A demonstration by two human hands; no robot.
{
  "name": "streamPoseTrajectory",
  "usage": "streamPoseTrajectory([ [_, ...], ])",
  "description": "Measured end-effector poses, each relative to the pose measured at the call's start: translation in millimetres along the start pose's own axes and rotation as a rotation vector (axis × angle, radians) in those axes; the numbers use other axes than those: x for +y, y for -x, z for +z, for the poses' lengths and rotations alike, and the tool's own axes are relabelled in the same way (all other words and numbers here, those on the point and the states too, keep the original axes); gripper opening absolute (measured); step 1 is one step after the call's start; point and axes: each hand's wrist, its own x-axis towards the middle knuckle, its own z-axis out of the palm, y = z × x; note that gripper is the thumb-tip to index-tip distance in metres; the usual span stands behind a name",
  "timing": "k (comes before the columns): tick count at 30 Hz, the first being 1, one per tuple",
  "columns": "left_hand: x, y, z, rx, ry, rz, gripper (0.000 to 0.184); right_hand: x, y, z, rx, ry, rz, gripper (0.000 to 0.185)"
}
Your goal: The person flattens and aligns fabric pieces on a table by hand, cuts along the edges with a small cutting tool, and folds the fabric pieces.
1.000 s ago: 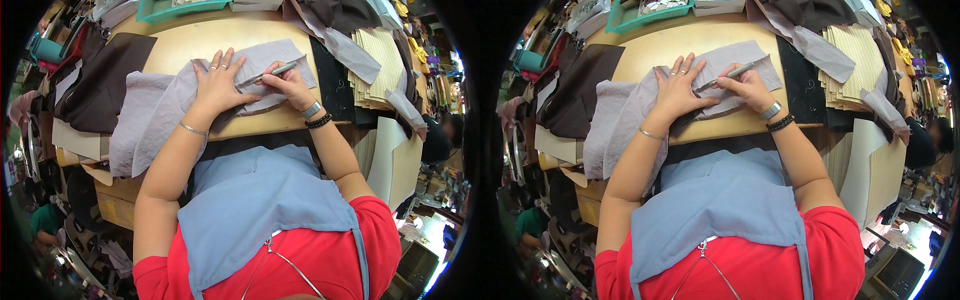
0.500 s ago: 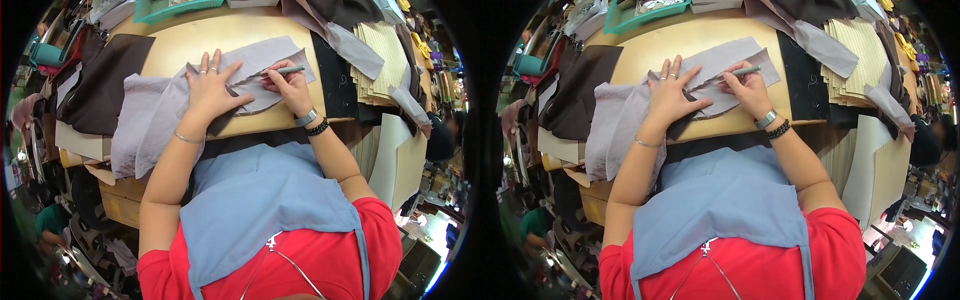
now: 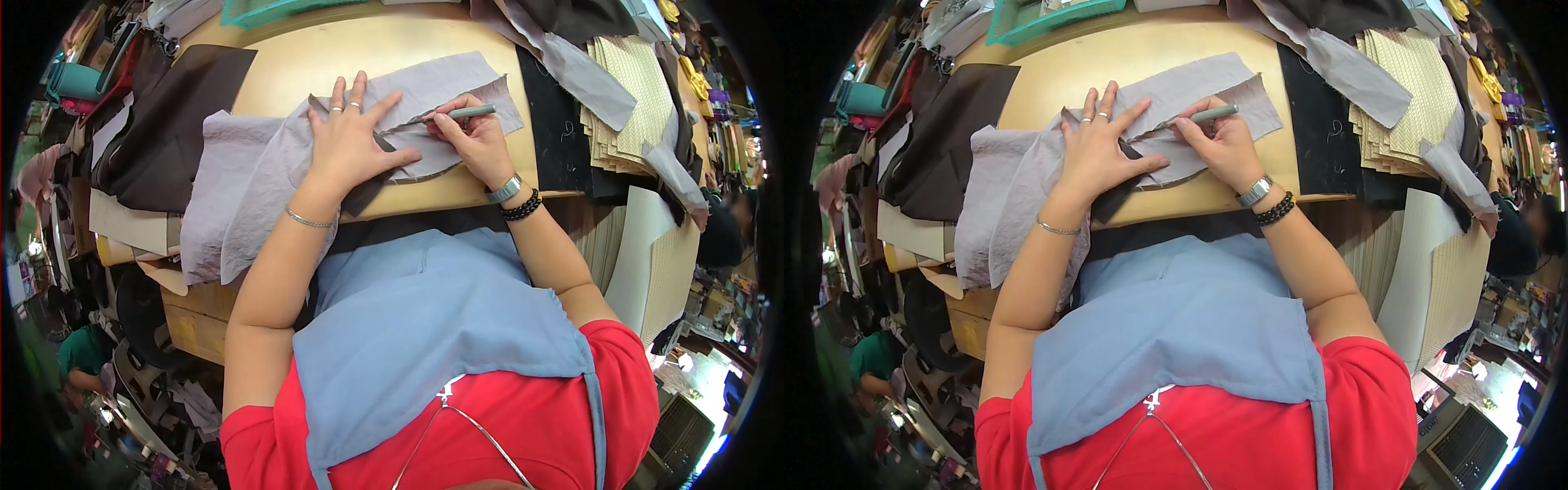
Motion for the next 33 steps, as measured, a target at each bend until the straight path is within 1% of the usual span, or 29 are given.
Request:
streamPoseTrajectory([
  [3, -1.0, 0.4, -0.3, 0.016, 0.002, 0.01, 0.093, -4.6, 1.2, 2.8, 0.002, -0.017, -0.008, 0.013],
  [6, -1.5, 1.0, 1.2, 0.034, 0.002, 0.02, 0.092, -6.2, 0.7, 1.3, 0.032, -0.082, 0.037, 0.014],
  [9, -1.2, 0.5, 1.4, 0.007, 0.006, 0.003, 0.094, -4.2, 0.1, -0.3, 0.0, -0.019, 0.022, 0.015],
  [18, -1.8, -0.5, 2.0, 0.005, -0.011, 0.009, 0.095, -3.1, -0.3, 0.4, 0.001, -0.001, 0.023, 0.015],
  [20, -1.9, -0.7, 1.8, 0.008, -0.015, 0.012, 0.094, -3.1, -1.0, 0.0, -0.036, 0.05, 0.023, 0.014],
  [23, -1.0, 0.1, 2.7, 0.067, -0.011, 0.037, 0.091, -1.8, -1.2, 2.5, -0.069, 0.077, 0.017, 0.014],
  [26, -0.6, 0.2, 2.2, 0.066, -0.01, 0.033, 0.091, -1.2, -0.1, 7.1, -0.107, 0.037, 0.015, 0.014],
  [29, 0.3, -0.8, 0.7, 0.011, -0.008, 0.003, 0.095, -2.1, 0.0, 8.6, -0.118, 0.034, 0.029, 0.014],
  [33, 0.7, -0.8, 1.6, 0.013, -0.007, -0.007, 0.095, -7.3, -2.2, 5.2, -0.154, -0.016, 0.067, 0.014],
])
